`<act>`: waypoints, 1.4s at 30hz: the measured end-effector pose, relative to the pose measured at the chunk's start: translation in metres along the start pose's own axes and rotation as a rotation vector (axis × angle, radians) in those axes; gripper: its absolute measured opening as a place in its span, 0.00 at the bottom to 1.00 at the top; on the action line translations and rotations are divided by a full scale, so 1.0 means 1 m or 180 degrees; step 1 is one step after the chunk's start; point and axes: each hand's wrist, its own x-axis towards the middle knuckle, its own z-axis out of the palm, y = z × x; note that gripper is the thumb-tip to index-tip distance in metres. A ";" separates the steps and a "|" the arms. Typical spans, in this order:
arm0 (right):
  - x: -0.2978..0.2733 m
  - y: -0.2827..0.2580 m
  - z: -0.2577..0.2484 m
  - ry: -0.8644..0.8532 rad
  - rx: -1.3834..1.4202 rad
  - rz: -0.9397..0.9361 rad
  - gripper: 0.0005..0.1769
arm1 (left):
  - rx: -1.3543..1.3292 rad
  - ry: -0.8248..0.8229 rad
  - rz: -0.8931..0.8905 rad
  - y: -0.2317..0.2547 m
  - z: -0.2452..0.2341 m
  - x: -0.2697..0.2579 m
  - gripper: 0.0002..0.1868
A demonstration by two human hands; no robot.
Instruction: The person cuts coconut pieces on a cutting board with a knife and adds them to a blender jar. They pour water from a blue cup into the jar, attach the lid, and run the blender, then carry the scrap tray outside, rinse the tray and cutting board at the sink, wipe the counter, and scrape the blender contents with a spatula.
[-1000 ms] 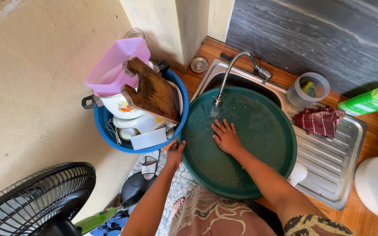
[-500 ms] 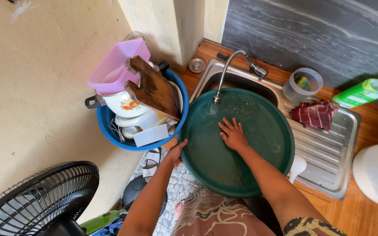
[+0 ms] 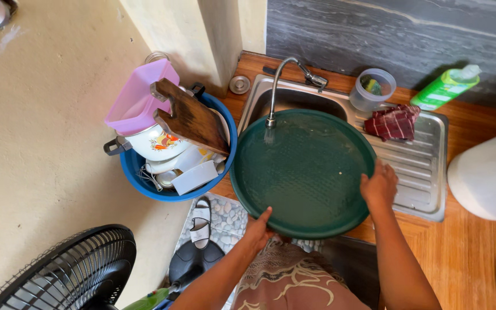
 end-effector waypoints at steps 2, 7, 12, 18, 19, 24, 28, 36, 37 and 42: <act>-0.026 0.021 0.004 -0.0219 0.0357 0.0497 0.49 | 0.0194 0.0097 -0.0147 -0.007 0.009 -0.016 0.45; -0.062 0.048 0.037 -0.0536 0.1580 0.1194 0.50 | 0.0673 -0.0029 -0.0373 -0.013 0.004 -0.024 0.50; -0.031 0.061 0.043 -0.0733 0.2184 0.1160 0.43 | 0.0682 0.0374 -0.0039 0.069 -0.037 0.051 0.50; 0.033 0.053 0.039 -0.1377 0.2751 0.0898 0.43 | 0.0416 -0.0360 -0.0337 0.125 -0.074 0.110 0.38; 0.041 0.050 0.039 -0.1266 0.2285 0.0661 0.43 | 0.0472 -0.0407 -0.0376 0.122 -0.075 0.111 0.35; 0.075 0.027 0.053 -0.1211 0.0326 0.0292 0.40 | 0.0641 -0.0019 -0.0011 0.084 -0.068 0.071 0.30; 0.082 -0.012 0.082 -0.0071 -0.1165 -0.1437 0.29 | 0.0047 -0.0207 -0.0046 0.052 -0.051 0.016 0.33; 0.051 -0.140 0.151 -0.1740 -0.0070 -0.0159 0.46 | 0.0026 -0.0053 -0.0147 0.041 -0.022 -0.019 0.32; 0.055 -0.151 0.156 -0.1734 0.0004 -0.0346 0.46 | 0.0019 -0.0055 -0.0165 0.039 -0.020 -0.021 0.32; 0.058 -0.215 0.179 -0.1884 0.0148 -0.1293 0.45 | 0.0310 0.0089 -0.0350 0.040 -0.014 -0.022 0.34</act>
